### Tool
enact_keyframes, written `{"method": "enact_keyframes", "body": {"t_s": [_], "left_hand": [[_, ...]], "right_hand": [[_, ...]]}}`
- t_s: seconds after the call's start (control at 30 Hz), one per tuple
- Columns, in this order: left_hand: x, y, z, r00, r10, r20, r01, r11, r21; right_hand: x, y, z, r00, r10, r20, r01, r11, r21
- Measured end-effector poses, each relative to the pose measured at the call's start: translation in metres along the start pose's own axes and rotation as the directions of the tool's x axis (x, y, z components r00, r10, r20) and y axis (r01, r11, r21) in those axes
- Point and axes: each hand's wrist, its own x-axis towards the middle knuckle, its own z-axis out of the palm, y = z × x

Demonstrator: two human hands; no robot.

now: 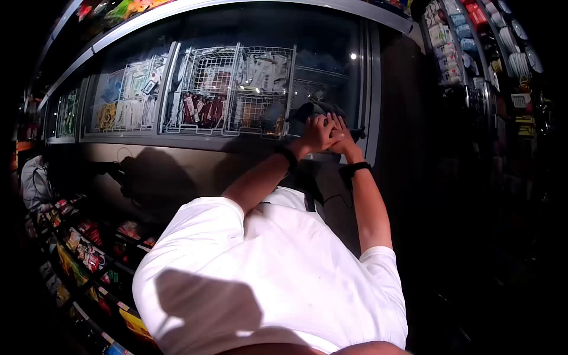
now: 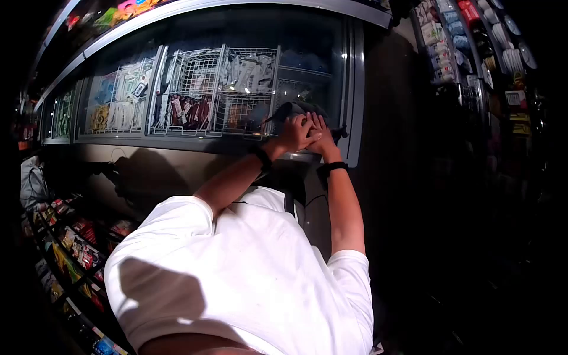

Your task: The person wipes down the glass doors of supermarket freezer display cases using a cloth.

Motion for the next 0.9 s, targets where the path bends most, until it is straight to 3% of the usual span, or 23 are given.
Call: {"method": "enact_keyframes", "body": {"t_s": [0.07,0.1,0.17,0.23,0.3,0.37,0.43,0.53,0.6,0.67,0.77,0.83,0.87,0.9], "left_hand": [[0.001,-0.001,-0.043,0.927,-0.051,0.372,0.065,0.998,-0.025],[-0.011,-0.02,-0.039,0.935,-0.071,0.347,0.083,0.996,-0.019],[-0.043,-0.092,0.003,0.966,-0.016,0.259,-0.027,0.987,0.161],[-0.049,-0.077,-0.08,0.869,-0.291,0.401,0.199,0.946,0.255],[-0.08,-0.129,-0.081,0.902,-0.306,0.305,0.228,0.937,0.266],[-0.103,-0.162,-0.112,0.925,-0.313,0.214,0.245,0.925,0.291],[-0.127,-0.151,-0.174,0.793,-0.581,0.184,0.523,0.804,0.283],[-0.154,-0.178,-0.22,0.719,-0.673,0.174,0.621,0.734,0.276],[-0.176,-0.197,-0.234,0.778,-0.627,-0.033,0.616,0.753,0.229],[-0.185,-0.219,-0.246,0.764,-0.626,-0.156,0.642,0.712,0.285],[-0.19,-0.249,-0.283,0.762,-0.598,-0.248,0.647,0.698,0.308],[-0.18,-0.248,-0.336,0.749,-0.661,0.051,0.662,0.75,-0.008],[-0.179,-0.252,-0.346,0.779,-0.627,-0.022,0.626,0.779,-0.048],[-0.178,-0.238,-0.369,0.824,-0.56,-0.08,0.545,0.824,-0.155]], "right_hand": [[0.019,0.002,0.047,0.995,-0.073,-0.075,0.042,0.934,-0.355],[0.025,-0.028,0.029,0.999,-0.016,-0.046,0.018,0.999,0.042],[0.052,-0.085,0.026,1.0,-0.014,0.027,0.015,0.999,-0.029],[0.081,-0.106,0.056,0.995,0.0,0.099,0.009,0.996,-0.093],[0.12,-0.103,0.129,0.971,-0.208,-0.118,0.191,0.971,-0.143],[0.149,-0.16,0.105,0.976,-0.185,-0.118,0.17,0.977,-0.13],[0.175,-0.209,0.093,0.983,-0.153,-0.097,0.144,0.985,-0.098],[0.224,-0.259,0.112,0.966,-0.195,-0.172,0.164,0.97,-0.18],[0.254,-0.287,0.118,0.95,-0.246,-0.194,0.198,0.951,-0.236],[0.288,-0.308,0.123,0.948,-0.258,-0.187,0.219,0.954,-0.204],[0.335,-0.33,0.128,0.961,-0.269,-0.058,0.246,0.935,-0.254],[0.369,-0.339,0.128,0.973,-0.232,0.017,0.229,0.946,-0.229],[0.371,-0.353,0.101,0.975,-0.21,0.073,0.22,0.96,-0.175],[0.393,-0.354,0.118,0.976,-0.217,-0.007,0.213,0.963,-0.163]]}}
